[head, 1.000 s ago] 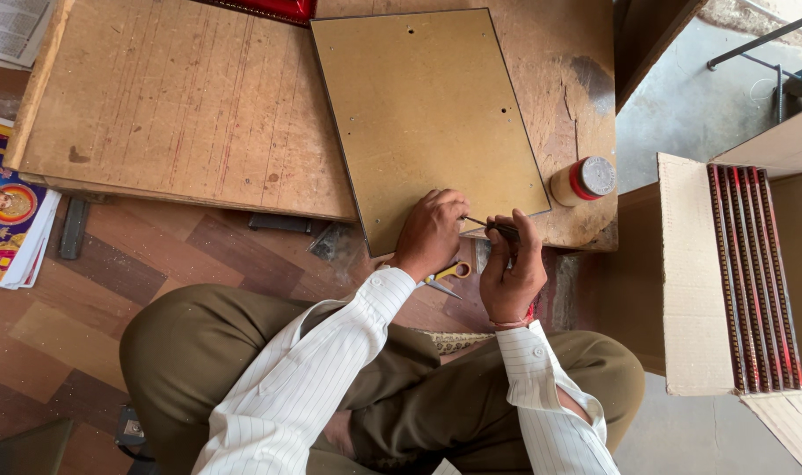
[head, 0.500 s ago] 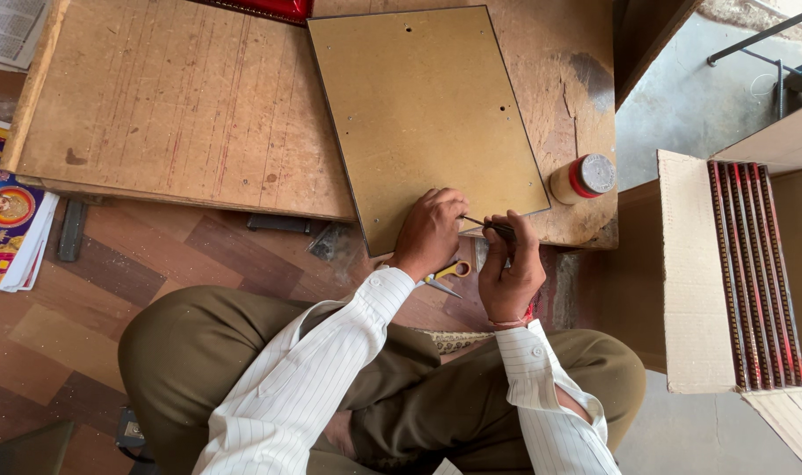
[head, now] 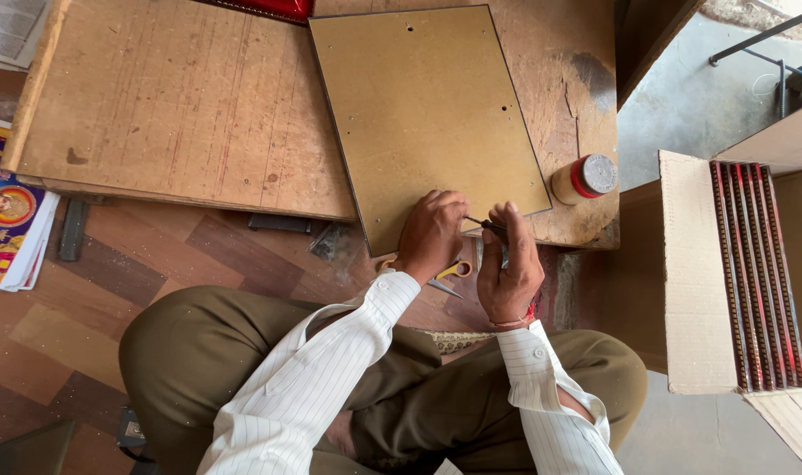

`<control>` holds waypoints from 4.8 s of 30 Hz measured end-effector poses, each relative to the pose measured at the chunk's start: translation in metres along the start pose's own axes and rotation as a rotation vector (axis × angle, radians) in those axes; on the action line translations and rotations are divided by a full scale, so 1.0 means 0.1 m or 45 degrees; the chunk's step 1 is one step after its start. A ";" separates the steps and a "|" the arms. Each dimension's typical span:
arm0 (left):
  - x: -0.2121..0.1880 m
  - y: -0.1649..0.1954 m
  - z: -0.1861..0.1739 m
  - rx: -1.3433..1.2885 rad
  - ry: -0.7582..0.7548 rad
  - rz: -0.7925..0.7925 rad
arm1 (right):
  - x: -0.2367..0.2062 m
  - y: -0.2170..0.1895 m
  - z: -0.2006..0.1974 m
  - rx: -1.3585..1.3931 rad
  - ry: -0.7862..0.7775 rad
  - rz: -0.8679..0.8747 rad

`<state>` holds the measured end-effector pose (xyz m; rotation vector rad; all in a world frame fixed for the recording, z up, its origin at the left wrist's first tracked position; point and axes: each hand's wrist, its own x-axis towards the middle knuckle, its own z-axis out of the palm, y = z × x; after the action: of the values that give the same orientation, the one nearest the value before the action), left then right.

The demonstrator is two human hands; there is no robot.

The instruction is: The person sits at a low workbench and assembles a picture frame. They mark and cut a backing board with scissors, work on the frame back with a screwdriver, place a framed religious print on the bench, then fit a glass sheet into a black frame and press it onto the backing.

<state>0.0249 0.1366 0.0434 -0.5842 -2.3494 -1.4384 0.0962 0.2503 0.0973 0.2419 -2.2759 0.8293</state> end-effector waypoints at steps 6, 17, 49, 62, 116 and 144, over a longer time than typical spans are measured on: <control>-0.01 -0.01 -0.01 0.030 -0.042 -0.006 | 0.00 0.06 0.04 -0.025 0.048 0.008; 0.01 0.03 -0.04 -0.029 -0.041 -0.023 | 0.04 0.11 0.02 -0.153 -0.003 0.012; -0.02 0.03 -0.07 -0.009 -0.004 -0.003 | 0.04 -0.06 -0.06 -0.163 0.093 0.238; -0.03 0.01 -0.07 -0.025 0.003 0.006 | 0.43 -0.19 -0.43 -0.911 -1.026 -0.148; -0.03 -0.13 0.01 -0.128 0.012 -0.067 | 0.76 0.52 -0.03 -0.016 -1.016 1.372; -0.05 -0.07 -0.05 -0.106 0.026 -0.043 | 0.98 0.52 -0.03 -0.065 -1.115 1.505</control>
<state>0.0260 0.1288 0.0376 -0.5505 -2.3032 -1.5565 0.0053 0.2986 0.1380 -1.0820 -3.2236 1.3946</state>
